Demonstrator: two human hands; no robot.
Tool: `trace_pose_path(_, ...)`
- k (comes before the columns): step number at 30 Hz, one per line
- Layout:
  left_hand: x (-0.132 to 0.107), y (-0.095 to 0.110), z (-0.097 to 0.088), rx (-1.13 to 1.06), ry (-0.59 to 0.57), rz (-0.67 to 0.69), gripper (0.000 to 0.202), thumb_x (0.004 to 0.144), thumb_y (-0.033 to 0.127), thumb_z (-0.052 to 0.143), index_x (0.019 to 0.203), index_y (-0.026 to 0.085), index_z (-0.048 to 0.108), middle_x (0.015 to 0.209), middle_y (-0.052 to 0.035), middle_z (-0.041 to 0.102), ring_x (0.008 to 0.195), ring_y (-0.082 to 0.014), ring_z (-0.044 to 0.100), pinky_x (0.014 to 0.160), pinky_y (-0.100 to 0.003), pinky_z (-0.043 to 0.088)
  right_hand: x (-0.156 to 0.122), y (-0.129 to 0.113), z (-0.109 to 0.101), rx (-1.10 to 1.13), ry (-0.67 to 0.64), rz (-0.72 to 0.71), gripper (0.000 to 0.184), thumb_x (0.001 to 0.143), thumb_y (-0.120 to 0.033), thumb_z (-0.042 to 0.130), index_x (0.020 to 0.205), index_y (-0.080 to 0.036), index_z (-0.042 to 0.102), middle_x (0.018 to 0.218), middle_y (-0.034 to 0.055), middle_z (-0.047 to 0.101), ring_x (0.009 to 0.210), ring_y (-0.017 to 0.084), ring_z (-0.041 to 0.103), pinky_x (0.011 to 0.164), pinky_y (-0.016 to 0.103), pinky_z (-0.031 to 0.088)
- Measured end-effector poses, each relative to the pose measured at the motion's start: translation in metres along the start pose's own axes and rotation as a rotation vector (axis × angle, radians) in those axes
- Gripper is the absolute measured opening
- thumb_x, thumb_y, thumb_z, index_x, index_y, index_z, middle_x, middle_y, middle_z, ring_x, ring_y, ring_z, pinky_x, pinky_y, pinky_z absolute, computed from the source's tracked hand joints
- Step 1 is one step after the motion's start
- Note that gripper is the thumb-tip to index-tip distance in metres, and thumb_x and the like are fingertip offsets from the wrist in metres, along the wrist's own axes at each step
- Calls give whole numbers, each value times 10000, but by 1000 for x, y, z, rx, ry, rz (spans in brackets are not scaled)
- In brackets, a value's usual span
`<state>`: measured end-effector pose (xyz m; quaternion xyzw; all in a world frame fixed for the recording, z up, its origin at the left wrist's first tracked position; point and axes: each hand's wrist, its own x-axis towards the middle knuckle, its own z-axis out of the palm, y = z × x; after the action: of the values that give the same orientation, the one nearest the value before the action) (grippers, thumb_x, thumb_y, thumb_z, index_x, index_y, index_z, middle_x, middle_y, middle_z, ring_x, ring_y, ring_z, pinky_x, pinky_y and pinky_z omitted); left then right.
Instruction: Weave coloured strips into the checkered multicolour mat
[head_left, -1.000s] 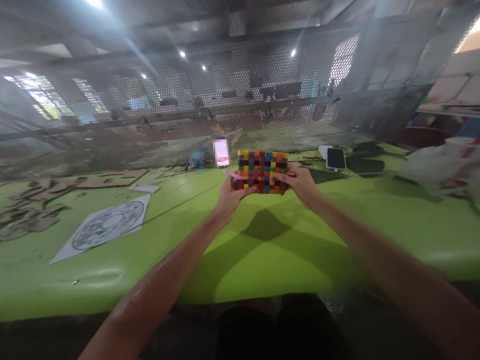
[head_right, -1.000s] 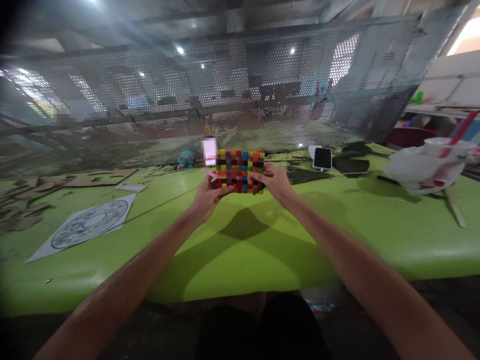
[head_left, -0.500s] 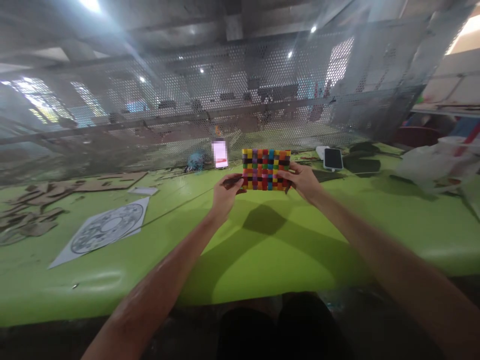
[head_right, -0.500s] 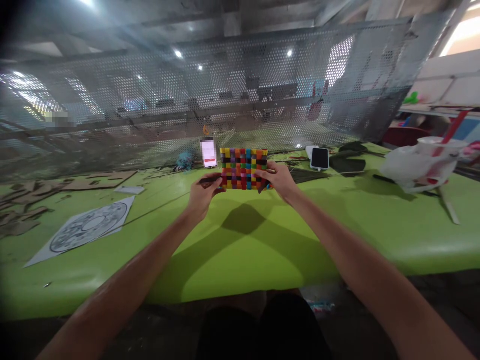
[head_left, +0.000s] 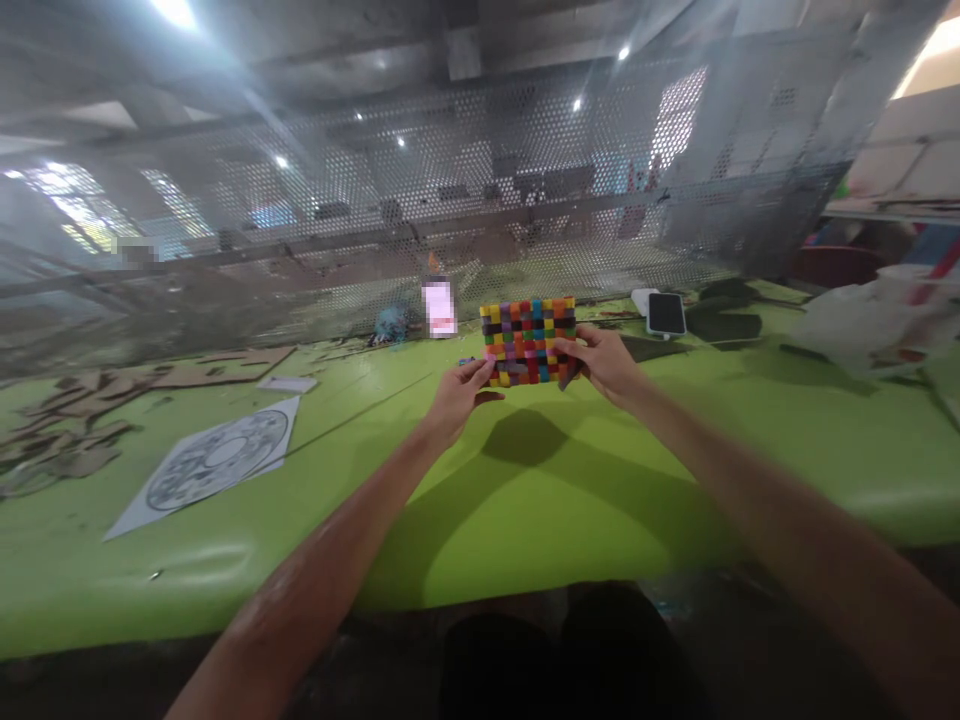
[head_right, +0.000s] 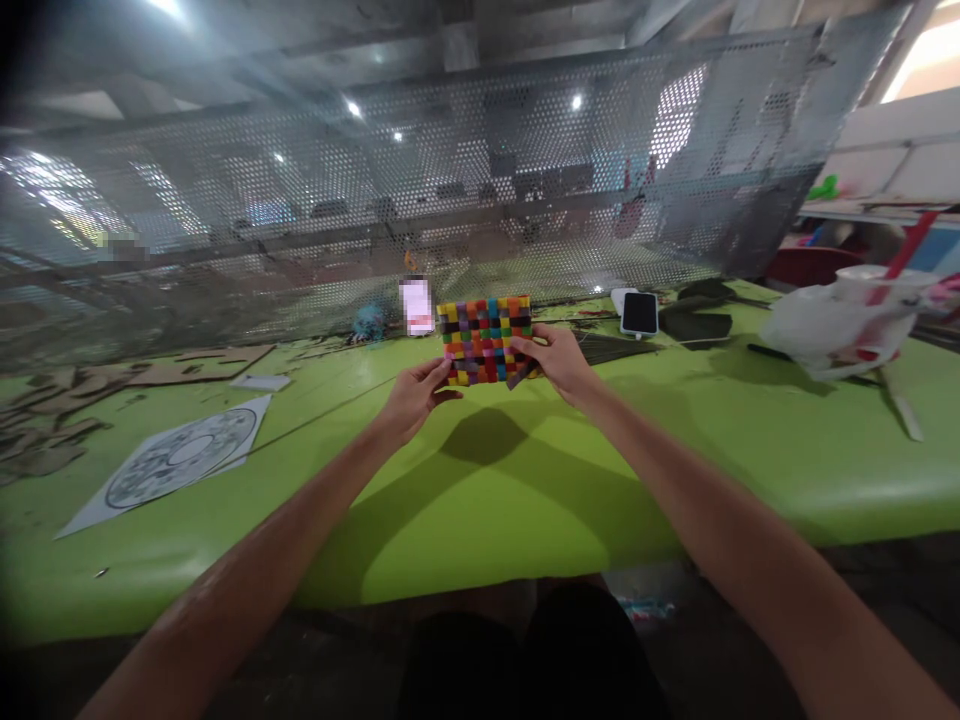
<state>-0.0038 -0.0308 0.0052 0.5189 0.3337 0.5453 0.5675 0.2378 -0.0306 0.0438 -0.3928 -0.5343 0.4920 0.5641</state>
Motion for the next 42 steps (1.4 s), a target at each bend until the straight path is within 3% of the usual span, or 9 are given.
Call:
trace_pose_path(5, 3, -4, -1, 29, 114, 42, 326, 718, 428, 898, 891, 164, 816, 936, -87, 788, 766, -159, 700, 709, -309, 610, -3, 1, 5, -12, -29, -39, 380, 690, -387, 929, 944, -152, 773, 970, 128, 785, 777, 237, 747, 566, 377, 686)
trace_pose_path(12, 2, -4, -1, 50, 183, 66, 278, 745, 372, 881, 884, 142, 808, 921, -102, 778, 712, -152, 678, 679, -324, 601, -5, 1, 7, -23, -20, -40, 437, 647, -415, 955, 976, -177, 795, 1027, 112, 789, 851, 235, 752, 681, 378, 700)
trace_pose_path(16, 3, -4, -1, 37, 224, 53, 275, 779, 349, 862, 892, 137, 729, 924, -95, 745, 729, -149, 691, 686, -315, 614, -6, 0, 7, -51, -46, -77, 451, 613, -447, 967, 952, -192, 813, 1101, 94, 775, 940, 229, 742, 878, 415, 674)
trace_pose_path(19, 2, 1, 0, 39, 272, 133, 409, 731, 335, 905, 1010, 187, 645, 924, -44, 706, 734, -142, 694, 653, -281, 606, -6, -2, 6, -110, -66, -166, 394, 631, -479, 953, 877, -201, 824, 1240, 94, 727, 1073, 237, 704, 1023, 438, 605)
trace_pose_path(23, 1, 8, 3, 128, 227, 214, 415, 693, 384, 919, 983, 199, 687, 935, -42, 708, 724, -145, 694, 565, -240, 576, -4, -2, 3, -177, -80, -289, 334, 656, -480, 940, 858, -234, 839, 1257, 80, 709, 1201, 255, 638, 1111, 455, 519)
trace_pose_path(27, 2, 7, 3, 144, 191, 189, 386, 663, 453, 913, 863, 167, 748, 881, -63, 748, 718, -154, 682, 561, -251, 577, 2, 0, -4, -200, -108, -345, 313, 659, -484, 936, 847, -251, 846, 1147, 72, 744, 1128, 250, 662, 1078, 466, 524)
trace_pose_path(37, 10, -3, -6, 72, 83, 200, 390, 589, 458, 946, 835, 191, 802, 877, -69, 782, 756, -174, 693, 692, -316, 578, 3, 1, -5, -233, -257, -346, 329, 609, -450, 947, 811, -223, 821, 864, 36, 763, 796, 206, 695, 770, 374, 604)
trace_pose_path(39, 9, -3, -6, 136, 59, 255, 373, 590, 469, 948, 807, 201, 805, 860, -62, 771, 766, -177, 686, 689, -306, 565, 3, 2, -6, -298, -267, -399, 270, 654, -436, 921, 796, -230, 819, 856, 47, 758, 773, 211, 691, 756, 379, 598)
trace_pose_path(42, 6, -1, -6, 297, 67, 451, 329, 680, 499, 906, 808, 210, 816, 897, -80, 749, 844, -201, 689, 716, -313, 559, 2, 2, -6, -418, -203, -544, 180, 773, -411, 829, 838, -244, 832, 968, 103, 777, 941, 285, 722, 898, 465, 590)
